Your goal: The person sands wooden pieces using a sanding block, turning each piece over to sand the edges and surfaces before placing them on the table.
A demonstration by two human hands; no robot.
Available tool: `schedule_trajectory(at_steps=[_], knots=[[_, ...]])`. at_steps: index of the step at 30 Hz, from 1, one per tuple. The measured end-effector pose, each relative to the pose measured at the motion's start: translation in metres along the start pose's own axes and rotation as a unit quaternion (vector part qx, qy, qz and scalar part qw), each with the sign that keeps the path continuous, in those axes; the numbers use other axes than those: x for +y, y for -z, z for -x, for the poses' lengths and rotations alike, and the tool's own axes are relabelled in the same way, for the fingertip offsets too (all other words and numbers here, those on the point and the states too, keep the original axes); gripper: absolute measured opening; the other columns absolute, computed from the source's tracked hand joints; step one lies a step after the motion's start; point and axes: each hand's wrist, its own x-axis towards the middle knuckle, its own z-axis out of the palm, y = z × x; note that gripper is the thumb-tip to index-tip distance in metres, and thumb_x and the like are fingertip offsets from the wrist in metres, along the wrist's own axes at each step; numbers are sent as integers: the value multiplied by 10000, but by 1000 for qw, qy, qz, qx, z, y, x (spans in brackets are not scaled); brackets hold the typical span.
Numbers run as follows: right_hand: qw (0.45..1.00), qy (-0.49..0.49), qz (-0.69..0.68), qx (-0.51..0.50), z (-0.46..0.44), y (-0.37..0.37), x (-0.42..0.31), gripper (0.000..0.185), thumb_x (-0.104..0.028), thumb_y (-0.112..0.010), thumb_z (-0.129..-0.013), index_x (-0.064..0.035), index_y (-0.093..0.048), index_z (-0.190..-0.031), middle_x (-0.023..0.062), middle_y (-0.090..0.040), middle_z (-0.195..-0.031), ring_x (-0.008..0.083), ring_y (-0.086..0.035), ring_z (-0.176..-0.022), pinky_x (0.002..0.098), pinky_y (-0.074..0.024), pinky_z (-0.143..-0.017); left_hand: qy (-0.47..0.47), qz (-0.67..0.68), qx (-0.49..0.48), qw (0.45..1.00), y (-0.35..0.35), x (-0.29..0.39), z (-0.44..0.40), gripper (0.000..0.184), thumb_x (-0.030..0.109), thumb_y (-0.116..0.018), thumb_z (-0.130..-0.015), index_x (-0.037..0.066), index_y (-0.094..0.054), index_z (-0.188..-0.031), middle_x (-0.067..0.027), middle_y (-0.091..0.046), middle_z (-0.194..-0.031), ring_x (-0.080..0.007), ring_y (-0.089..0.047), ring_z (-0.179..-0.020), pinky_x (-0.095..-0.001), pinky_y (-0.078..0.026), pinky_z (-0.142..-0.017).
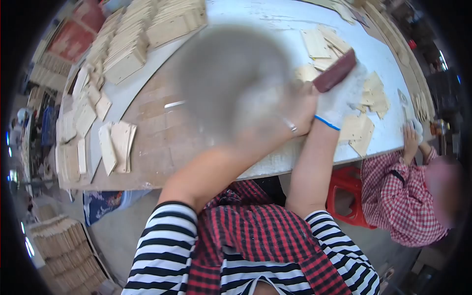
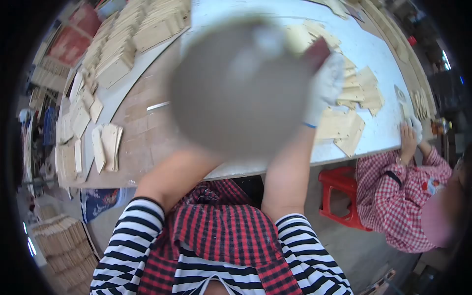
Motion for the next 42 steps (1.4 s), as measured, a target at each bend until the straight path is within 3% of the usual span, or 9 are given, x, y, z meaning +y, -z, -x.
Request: schedule_trajectory(at_steps=[1, 3, 10, 16, 22, 26, 29, 32, 42], knots=[[963, -91, -255, 11, -3, -4, 4, 398, -359, -446, -940, -52, -492, -1188, 55, -535, -1180, 209, -530, -1036, 349, -429, -902, 18, -6, 8, 1000, -9, 2, -6, 331, 209, -631, -695, 41, -599, -978, -193, -582, -913, -353, -560, -911, -423, -459, -783], [672, -273, -689, 8, 1, -20, -9, 480, -432, -379, -961, -59, -454, -1252, 68, -477, -1263, 195, -453, -1165, 357, -370, -977, -45, -29, 114, 992, -24, -14, -4, 332, 198, -636, -671, 46, -599, -963, -201, -570, -911, -347, -550, -864, -428, -457, -738], [722, -304, -621, 19, 21, 7, -61, 425, -385, -410, -963, -43, -491, -1201, 54, -537, -1133, 154, -520, -1045, 281, -442, -883, -34, -33, 307, 951, 67, -69, 142, 327, 235, -639, -722, 63, -619, -999, -155, -588, -933, -297, -556, -846, -404, -446, -731], [760, -243, -602, -21, 35, -7, -67, 393, -332, -455, -956, -23, -517, -1191, 71, -549, -1168, 151, -539, -1031, 283, -467, -855, 281, -58, 159, 945, 126, -63, 208, 390, 298, -599, -812, 56, -588, -1117, -152, -608, -1045, -292, -579, -956, -380, -446, -852], [732, -225, -629, -134, 57, -26, -75, 315, -275, -564, -921, 6, -592, -1059, 65, -624, -974, 120, -574, -828, 251, -478, -736, 158, -43, 257, 952, 64, -104, 223, 510, 278, -623, -785, 1, -491, -1193, -183, -540, -1133, -352, -516, -1056, -429, -407, -909], [808, -36, -520, -277, 87, -36, -92, 238, -247, -612, -871, -24, -636, -949, 55, -638, -893, 163, -612, -822, 287, -495, -719, 251, 1, 146, 957, 95, -94, 253, 507, 242, -635, -769, -10, -495, -1186, -192, -542, -1127, -359, -505, -1067, -436, -392, -926], [882, 271, -154, -354, 129, -5, -146, 236, -234, -583, -865, -37, -649, -976, 128, -664, -904, 259, -631, -838, 314, -490, -751, 255, -14, 214, 943, 88, -104, 262, 328, 164, -638, -764, 2, -578, -1042, -159, -600, -1001, -318, -564, -929, -395, -447, -826], [788, 433, -112, -422, 145, -19, -192, 252, -207, -571, -857, -64, -631, -1057, 164, -645, -992, 298, -610, -925, 336, -480, -810, 247, 22, 220, 943, 91, -108, 255, 534, 175, -645, -714, -26, -489, -1183, -212, -527, -1140, -376, -484, -1081, -444, -380, -938], [779, 439, -245, -375, 141, -31, -191, 286, -191, -564, -833, -22, -607, -1060, 172, -634, -1001, 300, -595, -959, 348, -466, -862, 235, 77, 236, 940, 94, -111, 272, 511, 187, -628, -749, -11, -488, -1198, -204, -508, -1173, -355, -468, -1109, -444, -362, -959]])
